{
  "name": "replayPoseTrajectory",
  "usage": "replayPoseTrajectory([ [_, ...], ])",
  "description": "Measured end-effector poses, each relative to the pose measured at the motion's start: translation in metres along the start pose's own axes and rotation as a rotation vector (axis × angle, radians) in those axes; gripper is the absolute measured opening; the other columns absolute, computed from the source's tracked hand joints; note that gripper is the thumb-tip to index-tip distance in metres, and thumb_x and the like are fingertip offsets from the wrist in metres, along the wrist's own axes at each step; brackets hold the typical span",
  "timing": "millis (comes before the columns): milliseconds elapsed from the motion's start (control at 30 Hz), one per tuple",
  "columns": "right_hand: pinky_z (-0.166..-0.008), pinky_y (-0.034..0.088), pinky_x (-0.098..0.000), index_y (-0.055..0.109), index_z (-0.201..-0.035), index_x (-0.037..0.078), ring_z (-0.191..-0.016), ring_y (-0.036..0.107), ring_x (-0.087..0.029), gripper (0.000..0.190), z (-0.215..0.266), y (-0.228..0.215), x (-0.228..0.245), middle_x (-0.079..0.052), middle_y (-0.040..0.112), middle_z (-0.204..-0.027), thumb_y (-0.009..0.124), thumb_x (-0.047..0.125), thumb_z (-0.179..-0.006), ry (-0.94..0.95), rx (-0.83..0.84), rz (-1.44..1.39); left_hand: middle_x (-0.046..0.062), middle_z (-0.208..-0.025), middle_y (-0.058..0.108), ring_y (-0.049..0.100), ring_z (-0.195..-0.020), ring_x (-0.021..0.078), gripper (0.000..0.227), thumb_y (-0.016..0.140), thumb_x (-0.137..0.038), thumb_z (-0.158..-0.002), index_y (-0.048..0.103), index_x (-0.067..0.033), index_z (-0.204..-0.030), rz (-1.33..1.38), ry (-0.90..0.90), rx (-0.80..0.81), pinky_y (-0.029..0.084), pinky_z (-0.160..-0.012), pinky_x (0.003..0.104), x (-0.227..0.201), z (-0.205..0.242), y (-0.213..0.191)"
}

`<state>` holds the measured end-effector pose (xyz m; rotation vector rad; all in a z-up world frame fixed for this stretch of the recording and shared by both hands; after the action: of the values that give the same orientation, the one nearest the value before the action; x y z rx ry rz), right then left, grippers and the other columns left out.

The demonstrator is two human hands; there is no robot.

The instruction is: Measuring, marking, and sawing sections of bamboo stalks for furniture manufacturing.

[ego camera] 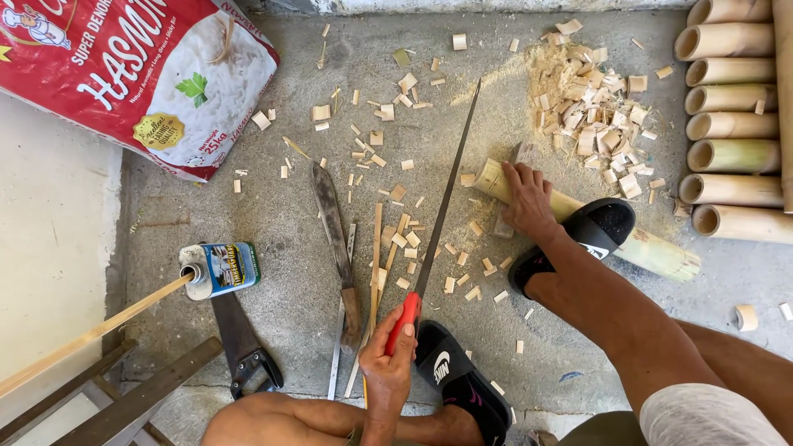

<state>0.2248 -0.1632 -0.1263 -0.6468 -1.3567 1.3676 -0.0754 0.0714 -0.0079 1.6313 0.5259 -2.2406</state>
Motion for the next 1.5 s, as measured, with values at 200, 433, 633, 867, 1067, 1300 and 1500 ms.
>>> replayPoseTrajectory([
  [200,-0.119,0.033,-0.0473,0.044,-0.146,0.007,-0.134,0.043,-0.033,0.092,0.001,-0.007,-0.008,-0.01,0.044,-0.149,0.071,-0.005,-0.059,-0.133,-0.033,-0.07,0.01,-0.094,0.079,0.065,-0.062,0.0087,0.038,0.07,-0.013,-0.093,0.068,-0.0008,-0.129,-0.003,0.005,0.013,0.052,-0.05,0.023,0.001,-0.001,-0.001],
  [433,-0.12,0.033,-0.0485,0.047,-0.145,0.011,-0.134,0.043,-0.033,0.09,0.005,-0.01,-0.006,-0.01,0.044,-0.149,0.074,-0.005,-0.061,-0.106,-0.004,-0.117,0.012,-0.084,0.078,0.067,-0.061,0.0096,0.038,0.072,-0.014,-0.092,0.07,-0.0005,-0.127,-0.047,0.018,0.026,0.055,-0.049,0.024,0.016,0.0,-0.001],
  [633,-0.12,0.034,-0.0485,0.049,-0.145,0.013,-0.138,0.043,-0.033,0.09,0.001,0.003,-0.015,-0.01,0.046,-0.149,0.073,-0.007,-0.061,-0.13,-0.038,-0.123,0.013,-0.086,0.078,0.069,-0.061,0.0104,0.038,0.072,-0.015,-0.092,0.07,-0.0001,-0.127,-0.078,0.003,0.06,0.055,-0.049,0.024,0.015,0.0,0.002],
  [867,-0.108,0.036,-0.0516,0.046,-0.145,0.007,-0.123,0.051,-0.038,0.076,0.003,0.023,-0.046,-0.022,0.054,-0.13,0.073,0.003,-0.073,0.189,-0.019,-0.059,0.013,-0.083,0.079,0.07,-0.061,0.0113,0.039,0.072,-0.017,-0.092,0.07,-0.0004,-0.127,-0.101,-0.064,0.101,0.056,-0.05,0.025,0.015,0.0,0.006],
  [1067,-0.104,0.037,-0.0512,0.049,-0.143,0.013,-0.118,0.053,-0.037,0.072,0.01,0.021,-0.048,-0.02,0.057,-0.124,0.066,-0.003,-0.075,0.193,-0.037,0.017,0.015,-0.09,0.08,0.072,-0.068,0.0127,0.04,0.073,-0.018,-0.091,0.07,0.0003,-0.126,-0.116,-0.065,0.127,0.059,-0.057,0.026,0.008,-0.002,0.009],
  [1300,-0.104,0.036,-0.0519,0.05,-0.144,0.015,-0.118,0.054,-0.037,0.072,0.003,0.029,-0.058,-0.019,0.059,-0.124,0.068,-0.002,-0.076,0.188,-0.039,0.032,0.018,-0.103,0.081,0.08,-0.086,0.0186,0.038,0.072,-0.019,-0.091,0.07,-0.0019,-0.126,-0.199,-0.064,0.155,0.064,-0.073,0.03,-0.008,-0.007,0.012],
  [1500,-0.104,0.037,-0.0512,0.049,-0.144,0.017,-0.12,0.054,-0.037,0.075,-0.004,0.033,-0.068,-0.017,0.06,-0.124,0.072,0.001,-0.074,0.207,0.027,0.031,0.019,-0.116,0.078,0.079,-0.102,0.0236,0.035,0.07,-0.015,-0.093,0.071,0.0001,-0.125,-0.233,0.058,0.13,0.063,-0.083,0.032,-0.011,-0.006,0.011],
])
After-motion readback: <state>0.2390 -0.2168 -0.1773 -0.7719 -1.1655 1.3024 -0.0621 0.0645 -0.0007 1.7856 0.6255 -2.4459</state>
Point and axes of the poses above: each hand's wrist, its own z-axis away from the middle knuckle, its own y-axis out of the palm, x = y × z, the point moved 3 cm from there along -z, towards the middle knuckle
